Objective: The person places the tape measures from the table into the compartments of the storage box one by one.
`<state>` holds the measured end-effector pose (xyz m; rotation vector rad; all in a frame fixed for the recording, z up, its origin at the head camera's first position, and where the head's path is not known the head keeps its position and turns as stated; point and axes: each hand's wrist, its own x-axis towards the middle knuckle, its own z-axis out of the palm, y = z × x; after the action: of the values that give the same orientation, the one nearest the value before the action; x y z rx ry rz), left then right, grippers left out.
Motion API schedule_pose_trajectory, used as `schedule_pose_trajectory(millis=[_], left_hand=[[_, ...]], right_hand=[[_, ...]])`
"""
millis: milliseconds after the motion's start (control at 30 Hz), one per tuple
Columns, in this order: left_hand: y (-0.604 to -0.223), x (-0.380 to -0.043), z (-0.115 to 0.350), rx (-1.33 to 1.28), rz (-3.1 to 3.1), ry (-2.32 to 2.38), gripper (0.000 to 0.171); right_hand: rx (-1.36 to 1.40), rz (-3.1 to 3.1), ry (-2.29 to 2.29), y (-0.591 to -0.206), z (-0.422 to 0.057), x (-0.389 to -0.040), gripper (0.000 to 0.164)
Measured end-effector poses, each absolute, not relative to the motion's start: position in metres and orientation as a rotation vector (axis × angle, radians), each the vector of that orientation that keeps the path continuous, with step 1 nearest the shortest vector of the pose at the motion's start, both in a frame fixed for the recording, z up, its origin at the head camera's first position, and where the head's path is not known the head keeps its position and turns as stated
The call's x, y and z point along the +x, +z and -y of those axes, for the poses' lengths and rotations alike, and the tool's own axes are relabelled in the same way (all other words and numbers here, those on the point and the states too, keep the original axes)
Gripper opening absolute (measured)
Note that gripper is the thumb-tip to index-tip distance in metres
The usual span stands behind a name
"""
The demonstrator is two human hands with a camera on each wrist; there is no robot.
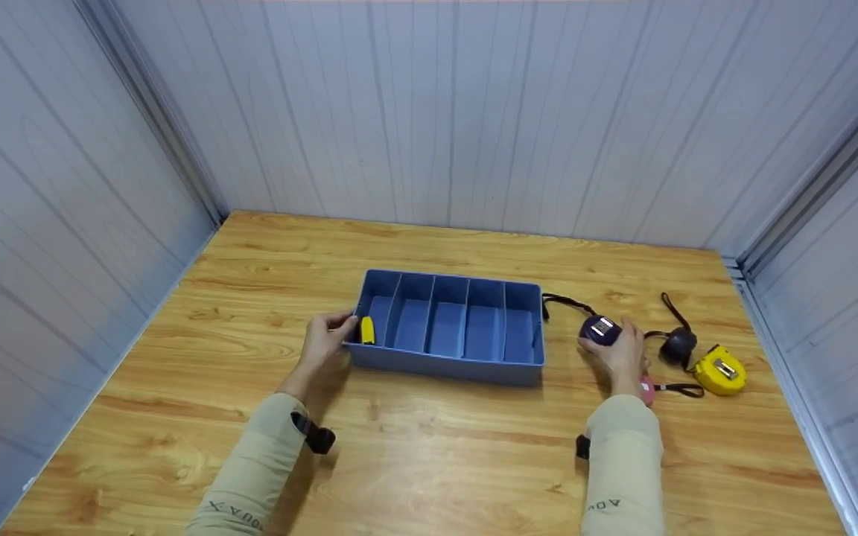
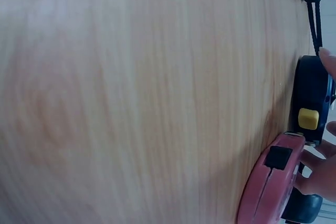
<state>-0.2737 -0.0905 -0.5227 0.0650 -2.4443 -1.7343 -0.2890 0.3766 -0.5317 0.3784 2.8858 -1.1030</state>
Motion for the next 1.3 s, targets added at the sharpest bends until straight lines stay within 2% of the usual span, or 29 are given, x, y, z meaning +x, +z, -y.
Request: schedule_pose_trajectory(millis=[567,1300], left_hand=[[-0.5195,-0.2726,0.0889,0.084,2.444,-1.769,0.026],[-0.5206,-0.2728,0.0912,0.060,2.433,-1.764,0.025]], right_hand=[[0.384,-2.959,-1.040,-0.5386,-0.3728,-0.2857,0.085],[0.409,-3.061,-0.934,-0.5369,-0.3683,-0.2875,0.077]])
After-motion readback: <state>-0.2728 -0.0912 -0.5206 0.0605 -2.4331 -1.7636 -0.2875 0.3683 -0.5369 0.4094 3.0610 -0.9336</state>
